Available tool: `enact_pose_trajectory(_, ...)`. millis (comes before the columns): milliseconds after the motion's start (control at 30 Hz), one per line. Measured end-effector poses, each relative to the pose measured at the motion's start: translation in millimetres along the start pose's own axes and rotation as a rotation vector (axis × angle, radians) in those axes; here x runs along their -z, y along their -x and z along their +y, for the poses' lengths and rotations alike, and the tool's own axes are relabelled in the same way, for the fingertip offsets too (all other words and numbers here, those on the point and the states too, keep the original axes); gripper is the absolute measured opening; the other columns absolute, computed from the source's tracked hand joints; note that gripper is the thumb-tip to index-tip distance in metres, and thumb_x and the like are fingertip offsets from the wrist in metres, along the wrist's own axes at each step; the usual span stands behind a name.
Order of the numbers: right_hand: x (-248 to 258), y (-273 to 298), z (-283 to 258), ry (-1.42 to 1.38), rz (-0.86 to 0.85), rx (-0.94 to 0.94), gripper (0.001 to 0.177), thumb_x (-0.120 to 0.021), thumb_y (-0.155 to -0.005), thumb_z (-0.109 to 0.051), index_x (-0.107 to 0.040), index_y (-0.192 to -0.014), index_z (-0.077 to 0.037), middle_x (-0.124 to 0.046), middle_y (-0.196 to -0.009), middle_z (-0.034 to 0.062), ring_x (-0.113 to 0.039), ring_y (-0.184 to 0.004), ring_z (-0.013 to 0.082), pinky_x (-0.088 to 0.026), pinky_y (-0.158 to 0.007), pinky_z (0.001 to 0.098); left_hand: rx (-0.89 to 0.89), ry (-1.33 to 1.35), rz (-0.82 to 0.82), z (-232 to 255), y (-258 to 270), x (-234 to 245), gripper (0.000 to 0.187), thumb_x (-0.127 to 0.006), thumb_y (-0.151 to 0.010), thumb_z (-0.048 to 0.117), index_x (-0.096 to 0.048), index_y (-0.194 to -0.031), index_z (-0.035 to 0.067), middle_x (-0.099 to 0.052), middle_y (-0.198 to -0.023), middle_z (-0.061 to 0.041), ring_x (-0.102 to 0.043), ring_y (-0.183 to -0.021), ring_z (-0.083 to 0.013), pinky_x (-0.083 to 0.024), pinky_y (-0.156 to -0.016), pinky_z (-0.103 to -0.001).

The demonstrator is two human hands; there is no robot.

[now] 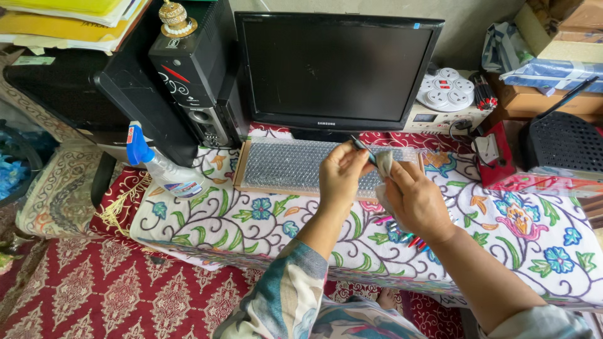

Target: The person wipes a circular plastic component with a cloth and then cleans several pens individually with the same cloth.

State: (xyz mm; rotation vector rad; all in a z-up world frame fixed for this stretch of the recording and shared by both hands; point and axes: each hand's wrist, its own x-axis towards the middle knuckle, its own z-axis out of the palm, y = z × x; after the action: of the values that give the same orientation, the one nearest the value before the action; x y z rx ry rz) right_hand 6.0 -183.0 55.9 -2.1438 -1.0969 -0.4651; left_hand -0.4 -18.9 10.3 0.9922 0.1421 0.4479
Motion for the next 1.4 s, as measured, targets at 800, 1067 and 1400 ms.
enact_pose_trajectory(800, 18, 2, 16, 0.028, 0.083, -0.169, 0.020, -0.063, -0.097, -0.008, -0.064, -0.112, 0.004, -0.067, -0.099, 0.0232, -0.067, -0.082, 0.0442, -0.054, -0.072, 0.0477, -0.056, -0.070, -0.023, -12, -6, 14, 0.013, -0.062, -0.100, 0.006, -0.064, -0.111, 0.001, -0.071, -0.105, -0.008, -0.071, -0.094, -0.0144, -0.064, -0.085, -0.031)
enact_pose_trajectory(1067, -1, -19, -4, 0.004, -0.034, -0.124, 0.031, -0.066, -0.091, -0.012, -0.062, -0.118, 0.001, -0.067, -0.097, 0.0203, -0.067, -0.077, 0.0430, -0.054, -0.066, 0.0489, -0.011, -0.073, -0.147, -6, 1, -11, 0.014, -0.062, -0.103, 0.010, -0.066, -0.108, -0.001, -0.073, -0.098, -0.004, -0.069, -0.088, -0.0091, -0.061, -0.079, -0.027)
enact_pose_trajectory(1400, -9, 20, 21, 0.198, -0.103, -0.106, 0.024, -0.066, -0.095, -0.019, -0.062, -0.113, -0.004, -0.067, -0.095, 0.0149, -0.068, -0.074, 0.0406, -0.056, -0.061, 0.0475, -0.032, -0.265, 0.036, -7, -20, 5, 0.022, -0.062, -0.099, 0.010, -0.068, -0.116, -0.003, -0.075, -0.102, -0.011, -0.074, -0.090, -0.0135, -0.064, -0.076, -0.028)
